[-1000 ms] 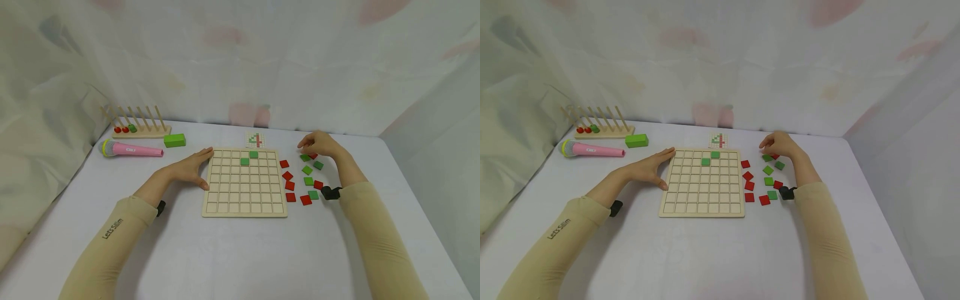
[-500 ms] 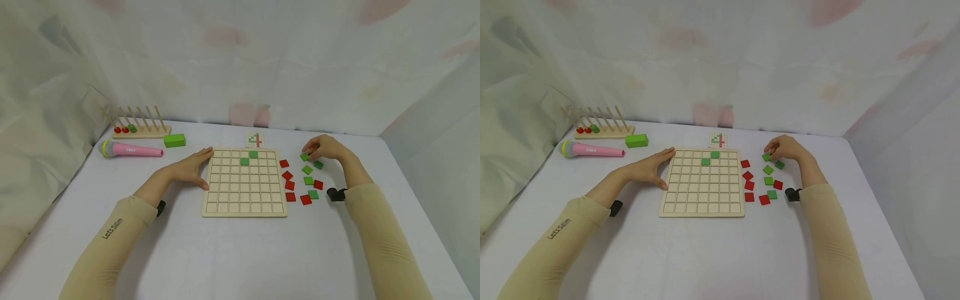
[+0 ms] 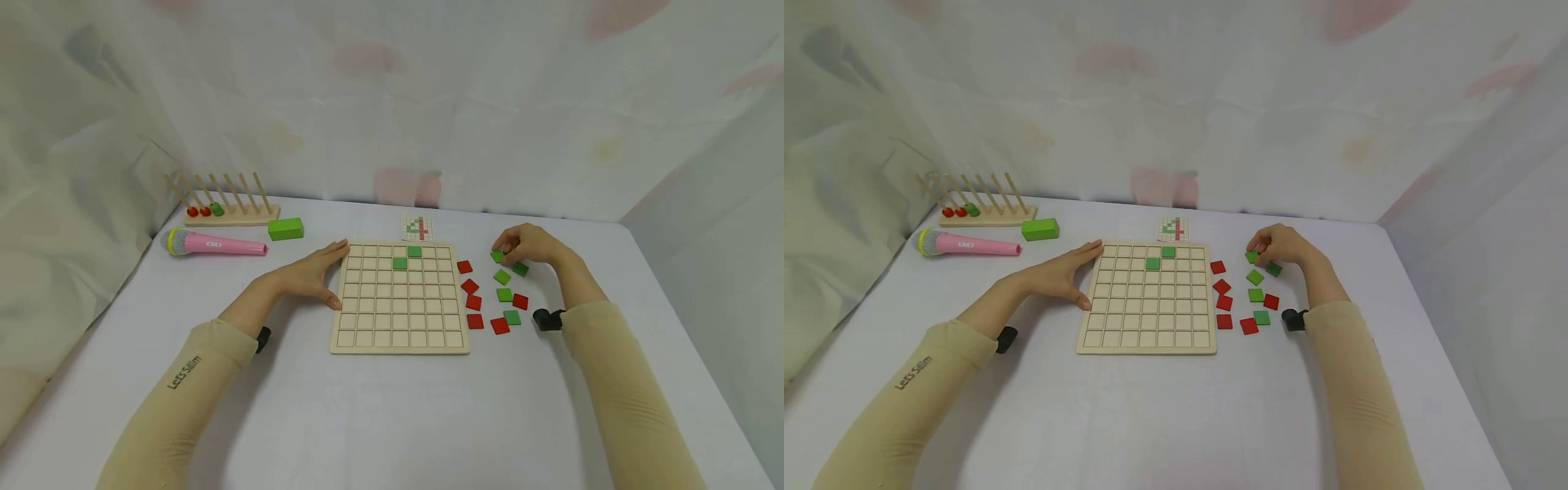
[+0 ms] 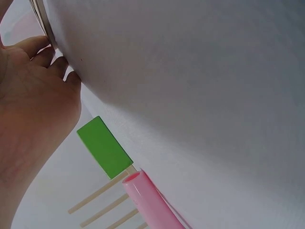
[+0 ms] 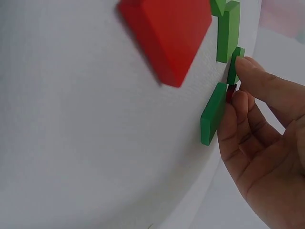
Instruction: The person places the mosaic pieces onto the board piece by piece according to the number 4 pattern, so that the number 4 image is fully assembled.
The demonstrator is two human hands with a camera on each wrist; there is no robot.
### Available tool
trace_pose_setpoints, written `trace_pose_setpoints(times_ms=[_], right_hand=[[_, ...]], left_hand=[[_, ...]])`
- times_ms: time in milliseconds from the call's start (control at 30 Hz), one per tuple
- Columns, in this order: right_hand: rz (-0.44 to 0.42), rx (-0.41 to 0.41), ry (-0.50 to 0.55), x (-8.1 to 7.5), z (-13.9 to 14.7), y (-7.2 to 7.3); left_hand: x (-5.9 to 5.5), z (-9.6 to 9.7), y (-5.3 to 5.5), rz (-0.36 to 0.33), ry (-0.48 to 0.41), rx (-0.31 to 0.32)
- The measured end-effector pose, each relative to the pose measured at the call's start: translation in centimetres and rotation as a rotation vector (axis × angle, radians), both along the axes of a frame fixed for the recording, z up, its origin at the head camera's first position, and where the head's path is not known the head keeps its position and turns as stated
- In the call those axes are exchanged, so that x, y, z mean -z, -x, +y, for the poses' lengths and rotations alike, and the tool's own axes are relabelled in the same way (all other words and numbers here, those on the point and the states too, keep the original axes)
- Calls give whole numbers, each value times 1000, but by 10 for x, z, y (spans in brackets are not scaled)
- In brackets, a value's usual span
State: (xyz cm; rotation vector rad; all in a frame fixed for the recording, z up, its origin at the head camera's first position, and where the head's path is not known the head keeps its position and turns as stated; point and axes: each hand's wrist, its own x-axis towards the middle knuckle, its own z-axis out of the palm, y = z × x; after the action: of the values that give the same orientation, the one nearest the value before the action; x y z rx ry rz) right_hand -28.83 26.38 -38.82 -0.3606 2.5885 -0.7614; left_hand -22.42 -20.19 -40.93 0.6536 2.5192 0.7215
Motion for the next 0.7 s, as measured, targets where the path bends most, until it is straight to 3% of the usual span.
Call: trace_pose_setpoints(times_ms=[700], right_hand=[[35,1,-6,2,-1,-1]], left_hand=[[0,0,0,-3,-8,2]])
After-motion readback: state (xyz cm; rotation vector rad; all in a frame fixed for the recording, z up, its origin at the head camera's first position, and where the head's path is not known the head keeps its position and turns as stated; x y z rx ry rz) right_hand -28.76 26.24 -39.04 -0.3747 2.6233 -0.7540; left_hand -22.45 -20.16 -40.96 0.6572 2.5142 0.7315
